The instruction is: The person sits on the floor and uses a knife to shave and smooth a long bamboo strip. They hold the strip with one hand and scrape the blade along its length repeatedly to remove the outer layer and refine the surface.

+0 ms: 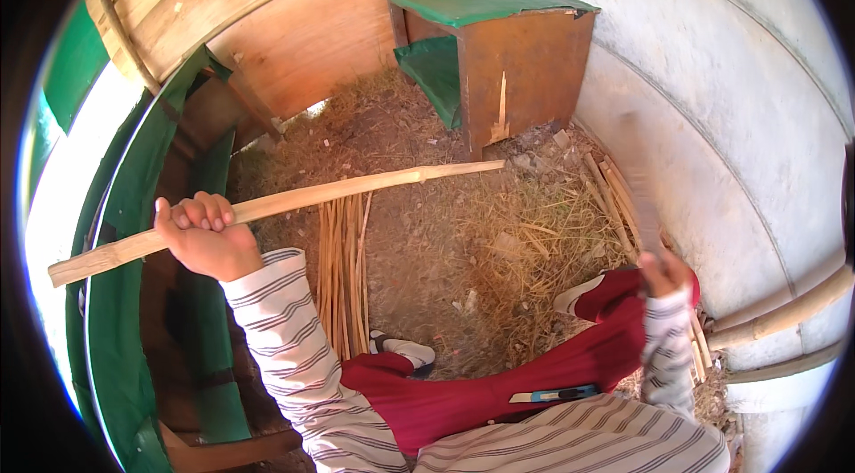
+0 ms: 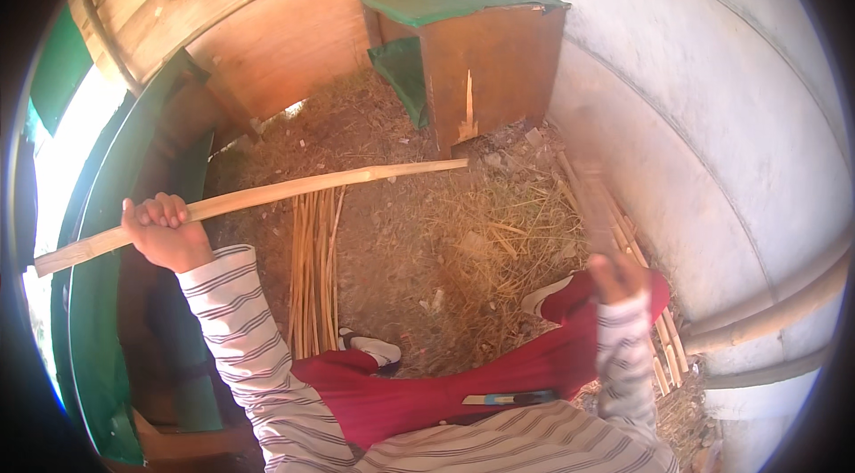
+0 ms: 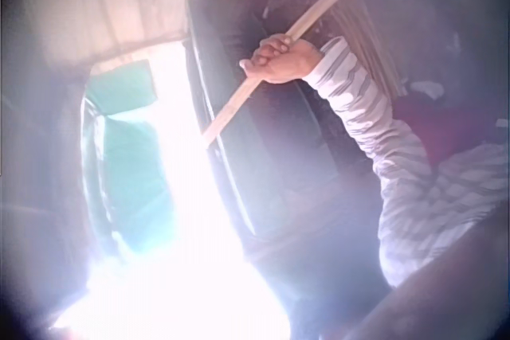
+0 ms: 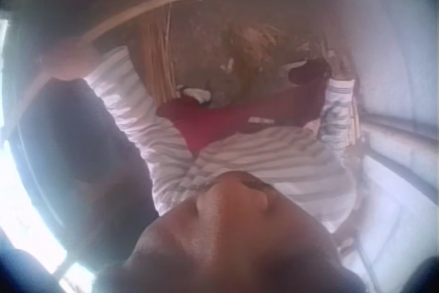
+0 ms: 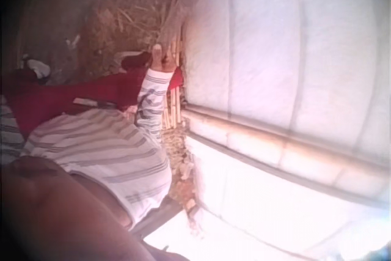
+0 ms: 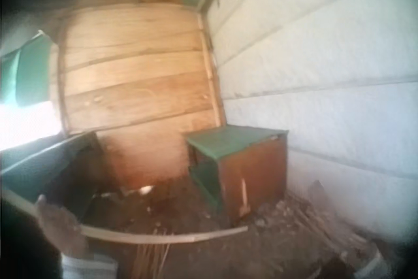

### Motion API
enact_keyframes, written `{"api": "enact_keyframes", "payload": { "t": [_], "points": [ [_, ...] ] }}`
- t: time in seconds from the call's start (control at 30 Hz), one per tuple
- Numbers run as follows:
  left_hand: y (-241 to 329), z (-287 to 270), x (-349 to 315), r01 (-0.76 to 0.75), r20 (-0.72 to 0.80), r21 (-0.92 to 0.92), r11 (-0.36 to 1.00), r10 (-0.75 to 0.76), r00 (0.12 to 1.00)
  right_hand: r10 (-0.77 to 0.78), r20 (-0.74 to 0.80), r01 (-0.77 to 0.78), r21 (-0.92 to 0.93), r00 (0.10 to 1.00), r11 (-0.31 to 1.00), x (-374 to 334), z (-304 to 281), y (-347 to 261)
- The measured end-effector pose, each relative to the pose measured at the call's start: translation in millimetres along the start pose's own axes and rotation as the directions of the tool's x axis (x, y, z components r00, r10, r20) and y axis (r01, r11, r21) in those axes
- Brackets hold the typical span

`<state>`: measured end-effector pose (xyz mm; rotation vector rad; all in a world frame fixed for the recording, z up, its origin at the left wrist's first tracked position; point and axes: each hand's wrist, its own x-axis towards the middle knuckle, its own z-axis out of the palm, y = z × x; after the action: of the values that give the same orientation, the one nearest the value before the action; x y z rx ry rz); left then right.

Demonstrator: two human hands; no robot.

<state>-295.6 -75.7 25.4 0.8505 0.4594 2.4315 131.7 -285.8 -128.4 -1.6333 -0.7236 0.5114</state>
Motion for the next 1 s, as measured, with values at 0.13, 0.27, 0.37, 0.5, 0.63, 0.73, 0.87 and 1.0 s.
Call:
{"api": "enact_keyframes", "payload": {
  "t": [0.13, 0.27, 0.37, 0.5, 0.63, 0.73, 0.87, 1.0],
  "points": [
    [-27.9, -29.7, -18.2, 0.088, -0.125, -0.020, 0.996, -0.089, 0.988, -0.262, -0.354, 0.176, -0.256, 0.898, 0.950, 15.4, -114.9, 55.8],
    [-57.8, -68.9, -35.7, 0.198, -0.253, -0.091, 0.976, -0.215, 0.943, -0.337, -0.562, 0.045, -0.469, 0.756, 0.882, 24.0, -199.4, 170.0],
    [-85.9, -106.2, -50.6, 0.286, -0.358, -0.119, 0.951, -0.310, 0.881, 0.074, -0.707, -0.264, -0.164, 0.704, 0.950, -9.5, -214.4, 266.3],
    [-116.1, -145.5, -73.5, 0.409, -0.431, -0.206, 0.889, -0.457, 0.778, 0.370, -0.717, -0.474, 0.064, 0.591, 0.878, -69.1, -193.6, 331.1],
    [-128.7, -189.6, -79.9, 0.462, -0.405, -0.370, 0.806, -0.588, 0.700, 0.493, -0.667, -0.528, 0.172, 0.558, 0.831, -92.6, -168.9, 345.8],
    [-128.2, -204.6, -82.5, 0.459, -0.409, -0.387, 0.800, -0.595, 0.692, 0.527, -0.643, -0.530, 0.215, 0.555, 0.820, -96.1, -158.7, 346.2],
    [-128.7, -210.5, -85.9, 0.462, -0.409, -0.353, 0.814, -0.578, 0.706, 0.547, -0.629, -0.529, 0.242, 0.552, 0.813, -97.5, -151.7, 344.7],
    [-121.6, -209.4, -85.5, 0.443, -0.367, -0.313, 0.840, -0.537, 0.759, 0.558, -0.613, -0.526, 0.257, 0.560, 0.811, -93.0, -149.1, 343.0]
  ]
}}
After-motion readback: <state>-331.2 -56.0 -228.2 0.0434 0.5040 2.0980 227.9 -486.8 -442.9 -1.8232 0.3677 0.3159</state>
